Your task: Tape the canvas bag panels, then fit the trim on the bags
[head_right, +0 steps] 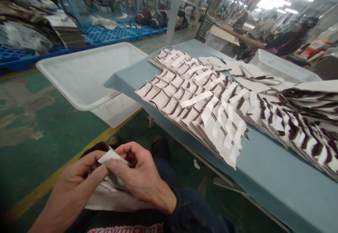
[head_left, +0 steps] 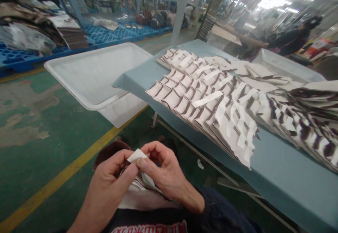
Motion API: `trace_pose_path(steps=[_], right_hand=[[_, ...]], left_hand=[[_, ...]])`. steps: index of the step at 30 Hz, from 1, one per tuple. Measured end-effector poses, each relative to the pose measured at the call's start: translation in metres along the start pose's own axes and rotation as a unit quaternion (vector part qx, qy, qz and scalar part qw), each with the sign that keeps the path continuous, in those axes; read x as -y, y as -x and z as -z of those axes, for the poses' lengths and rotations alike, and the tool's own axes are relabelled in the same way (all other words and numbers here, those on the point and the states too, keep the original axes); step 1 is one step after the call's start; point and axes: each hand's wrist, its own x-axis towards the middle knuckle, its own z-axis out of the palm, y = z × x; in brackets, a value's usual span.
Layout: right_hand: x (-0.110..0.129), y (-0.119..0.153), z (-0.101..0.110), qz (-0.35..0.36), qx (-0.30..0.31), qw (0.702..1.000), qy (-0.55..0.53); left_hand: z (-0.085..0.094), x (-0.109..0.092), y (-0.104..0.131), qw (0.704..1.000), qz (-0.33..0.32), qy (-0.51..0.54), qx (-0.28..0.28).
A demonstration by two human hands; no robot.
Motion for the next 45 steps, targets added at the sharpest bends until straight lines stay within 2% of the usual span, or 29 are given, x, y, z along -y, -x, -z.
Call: trace_pose_path(steps=[3,6,11,16,20,25,27,29,31,35,37,42,45], right_hand=[[-0.003,-0.001,-0.005,-0.056,0.005,0.996,-0.074],[-0.005,-0.004,-0.004,-0.121,0.039,0.983,-0.135],[-0.012,-0.001,-0.001,-0.181,0.063,0.967,-0.169],[-0.014,0.012,-0.003,-0.170,0.054,0.970,-0.168],[-0.010,0.017,0.000,-0.166,0.051,0.972,-0.157],[-0.013,0.017,0.003,-0.127,0.000,0.979,-0.158],[-0.020,0.016,0.003,-0.123,-0.008,0.979,-0.162],[-0.027,0.015,0.004,-0.122,-0.013,0.981,-0.153],[-0.028,0.016,0.007,-0.110,-0.017,0.987,-0.117],[-0.011,0.023,0.018,-0.082,-0.005,0.996,-0.035],[0.002,0.029,0.021,-0.077,-0.005,0.997,-0.011],[0.024,0.047,0.012,-0.062,-0.013,0.995,0.081],[0.031,0.051,0.003,-0.042,-0.016,0.988,0.146]], left_hand=[[0.002,0.003,0.001,0.999,-0.024,-0.030,-0.011],[0.004,0.005,0.005,0.998,-0.043,-0.053,-0.004],[0.013,0.016,0.013,0.999,-0.019,0.002,0.035],[0.022,0.026,0.017,0.999,0.000,0.014,0.049],[0.017,0.020,0.023,0.999,0.013,0.006,0.032],[0.014,0.017,0.024,0.998,0.054,0.035,0.022],[0.019,0.022,0.018,0.996,0.069,0.027,0.051],[0.027,0.031,0.011,0.991,0.078,0.010,0.108],[0.036,0.040,0.006,0.988,0.058,-0.014,0.143],[0.047,0.047,0.001,0.994,0.030,-0.048,0.097],[0.050,0.044,-0.002,0.994,0.027,-0.052,0.096],[0.050,0.030,-0.008,0.982,0.044,-0.002,0.185],[0.046,0.027,-0.009,0.974,0.047,0.042,0.216]])
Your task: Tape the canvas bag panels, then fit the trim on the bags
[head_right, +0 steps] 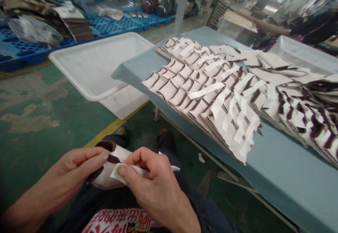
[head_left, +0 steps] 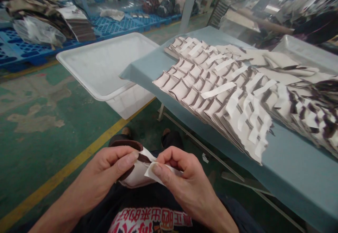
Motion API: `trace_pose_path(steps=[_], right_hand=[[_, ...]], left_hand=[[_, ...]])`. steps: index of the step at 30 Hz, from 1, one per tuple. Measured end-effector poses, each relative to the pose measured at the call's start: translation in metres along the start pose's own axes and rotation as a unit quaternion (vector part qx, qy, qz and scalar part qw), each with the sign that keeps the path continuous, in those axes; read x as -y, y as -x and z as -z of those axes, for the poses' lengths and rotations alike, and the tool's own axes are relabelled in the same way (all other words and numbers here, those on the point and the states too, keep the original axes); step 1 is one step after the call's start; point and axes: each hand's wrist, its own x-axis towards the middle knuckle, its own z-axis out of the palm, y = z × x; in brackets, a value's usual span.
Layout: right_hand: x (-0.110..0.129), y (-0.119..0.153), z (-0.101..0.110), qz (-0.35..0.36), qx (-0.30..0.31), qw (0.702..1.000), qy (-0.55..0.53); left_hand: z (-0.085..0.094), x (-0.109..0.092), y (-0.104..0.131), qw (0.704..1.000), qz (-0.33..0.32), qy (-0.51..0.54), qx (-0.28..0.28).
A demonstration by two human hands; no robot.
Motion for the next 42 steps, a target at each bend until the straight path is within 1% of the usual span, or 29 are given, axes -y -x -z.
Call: trace_pose_path(steps=[3,5,8,14,19,24,28,30,32,35,37,39,42], right_hand=[[0.007,0.000,-0.004,0.044,-0.047,0.996,0.066],[0.009,-0.002,-0.006,0.058,-0.071,0.992,0.089],[0.009,-0.005,-0.010,0.058,-0.074,0.990,0.105],[0.001,-0.010,-0.018,0.044,-0.084,0.988,0.122],[-0.006,-0.011,-0.024,0.041,-0.092,0.988,0.113],[-0.011,-0.012,-0.032,0.048,-0.114,0.986,0.116],[-0.012,-0.015,-0.037,0.060,-0.125,0.983,0.121],[-0.012,-0.017,-0.039,0.059,-0.133,0.982,0.122],[-0.013,-0.020,-0.041,0.052,-0.144,0.980,0.126],[-0.015,-0.021,-0.044,0.051,-0.158,0.977,0.137],[-0.017,-0.021,-0.047,0.061,-0.164,0.974,0.142],[-0.019,-0.020,-0.048,0.070,-0.169,0.973,0.141],[-0.020,-0.020,-0.049,0.078,-0.172,0.973,0.134]], left_hand=[[-0.003,0.001,-0.001,1.000,-0.011,0.015,0.009],[-0.005,0.002,-0.002,1.000,-0.020,0.004,0.001],[-0.009,-0.002,-0.002,0.999,-0.038,-0.031,-0.021],[-0.014,-0.010,-0.002,0.996,-0.072,-0.043,-0.027],[-0.010,-0.003,0.000,0.996,-0.058,-0.054,-0.039],[-0.005,-0.002,0.001,0.992,-0.071,-0.084,-0.063],[-0.008,-0.007,-0.001,0.989,-0.081,-0.094,-0.077],[-0.010,-0.004,-0.002,0.987,-0.093,-0.096,-0.093],[-0.011,0.003,-0.003,0.987,-0.098,-0.074,-0.099],[-0.009,0.017,-0.002,0.994,-0.077,-0.009,-0.083],[-0.007,0.022,-0.002,0.994,-0.073,0.011,-0.078],[-0.009,0.021,-0.003,0.992,-0.088,-0.001,-0.087],[-0.016,0.010,-0.004,0.984,-0.118,-0.047,-0.124]])
